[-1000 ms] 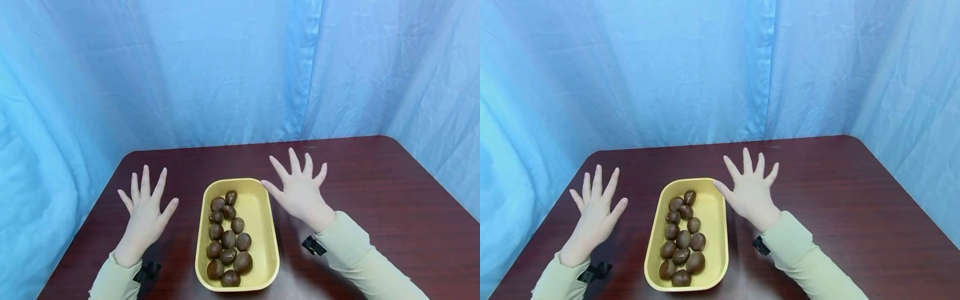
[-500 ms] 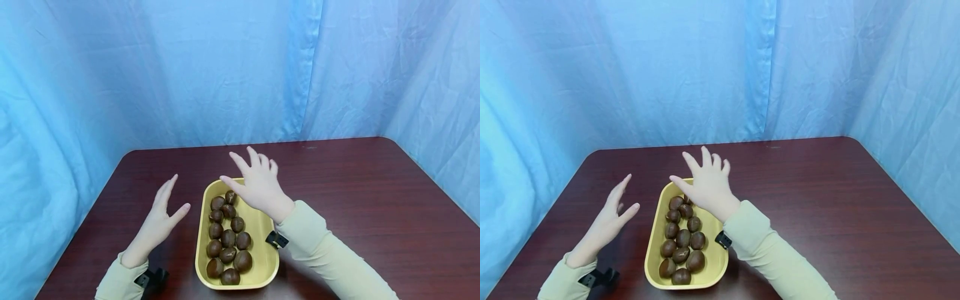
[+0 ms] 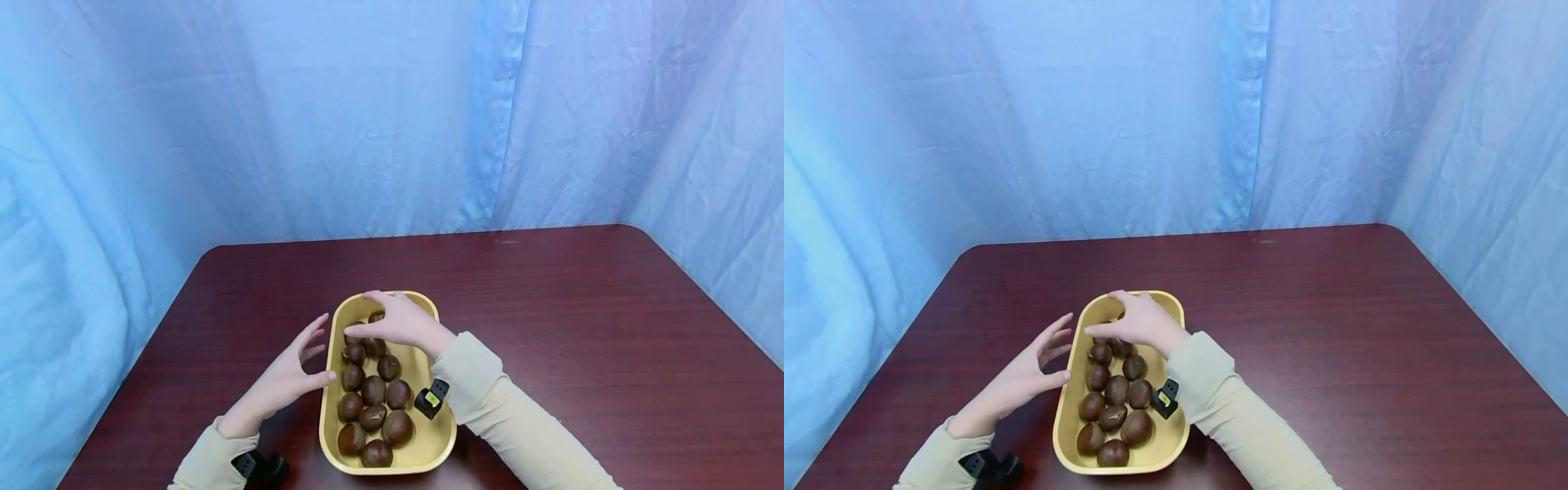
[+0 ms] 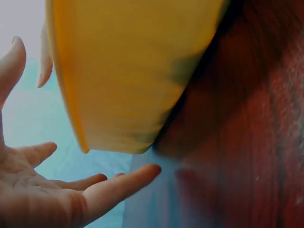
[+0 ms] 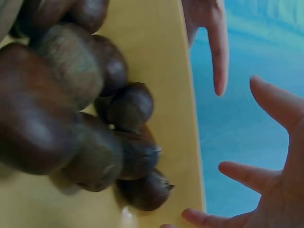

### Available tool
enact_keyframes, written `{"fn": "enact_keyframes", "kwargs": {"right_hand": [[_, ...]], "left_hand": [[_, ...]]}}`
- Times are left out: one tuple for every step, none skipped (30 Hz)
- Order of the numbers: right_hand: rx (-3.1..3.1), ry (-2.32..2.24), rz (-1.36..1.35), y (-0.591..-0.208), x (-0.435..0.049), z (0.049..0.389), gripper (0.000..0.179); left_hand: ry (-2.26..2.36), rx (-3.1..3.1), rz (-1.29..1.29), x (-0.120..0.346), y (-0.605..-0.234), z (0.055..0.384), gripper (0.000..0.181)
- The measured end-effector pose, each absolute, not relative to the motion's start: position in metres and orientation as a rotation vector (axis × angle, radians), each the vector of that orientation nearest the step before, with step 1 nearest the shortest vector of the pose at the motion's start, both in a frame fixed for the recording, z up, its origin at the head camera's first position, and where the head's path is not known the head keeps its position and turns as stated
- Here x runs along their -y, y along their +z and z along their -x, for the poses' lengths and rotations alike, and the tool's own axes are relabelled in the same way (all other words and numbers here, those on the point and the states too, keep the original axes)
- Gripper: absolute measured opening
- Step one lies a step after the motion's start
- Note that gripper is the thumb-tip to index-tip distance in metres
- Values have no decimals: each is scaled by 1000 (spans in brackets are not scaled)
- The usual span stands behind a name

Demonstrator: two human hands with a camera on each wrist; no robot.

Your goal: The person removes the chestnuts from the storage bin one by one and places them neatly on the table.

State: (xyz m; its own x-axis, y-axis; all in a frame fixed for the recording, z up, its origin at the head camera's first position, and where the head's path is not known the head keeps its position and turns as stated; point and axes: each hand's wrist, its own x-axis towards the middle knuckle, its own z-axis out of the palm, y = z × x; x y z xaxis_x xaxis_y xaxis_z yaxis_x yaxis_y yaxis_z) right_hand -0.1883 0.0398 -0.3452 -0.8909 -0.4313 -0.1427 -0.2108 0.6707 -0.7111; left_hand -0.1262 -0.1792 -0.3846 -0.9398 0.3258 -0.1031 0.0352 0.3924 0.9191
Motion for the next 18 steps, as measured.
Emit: {"fn": "enact_keyframes", "kwargs": {"right_hand": [[-2579, -1047, 513, -348, -40, 188, 73], [-2576, -1038, 517, -351, -40, 189, 75], [-2570, -1027, 517, -353, -40, 189, 77], [-2568, -1006, 522, -356, -39, 189, 78], [-2569, -979, 516, -358, -39, 189, 80], [-2564, -962, 510, -360, -38, 189, 82], [-2558, -956, 504, -361, -38, 190, 83], [-2549, -955, 495, -362, -37, 190, 83], [-2539, -963, 485, -363, -37, 190, 84], [-2529, -972, 472, -364, -36, 191, 83], [-2523, -980, 459, -365, -35, 192, 83], [-2519, -988, 447, -366, -34, 193, 82], [-2517, -990, 436, -367, -33, 194, 82], [-2511, -994, 429, -369, -32, 195, 81], [-2506, -1001, 425, -370, -32, 196, 81], [-2499, -1008, 420, -372, -31, 197, 80], [-2492, -1017, 417, -373, -30, 198, 79], [-2486, -1029, 414, -375, -29, 199, 79]], "left_hand": [[1579, -2368, -326, 178, -386, 127, 90], [1592, -2351, -337, 177, -388, 127, 91], [1605, -2334, -349, 176, -390, 127, 91], [1620, -2315, -361, 175, -392, 127, 92], [1631, -2301, -373, 174, -393, 127, 92], [1642, -2284, -380, 174, -394, 126, 93], [1657, -2258, -387, 174, -395, 126, 92], [1673, -2230, -392, 174, -396, 126, 92], [1689, -2203, -394, 175, -397, 125, 91], [1703, -2178, -396, 175, -397, 125, 90], [1713, -2156, -399, 176, -397, 125, 89], [1723, -2134, -399, 177, -397, 125, 88], [1729, -2118, -402, 177, -397, 125, 88], [1730, -2114, -404, 178, -397, 125, 88], [1728, -2114, -402, 178, -397, 124, 88], [1726, -2116, -398, 178, -396, 124, 88], [1723, -2120, -388, 178, -396, 124, 88], [1721, -2126, -376, 178, -396, 123, 88]]}}
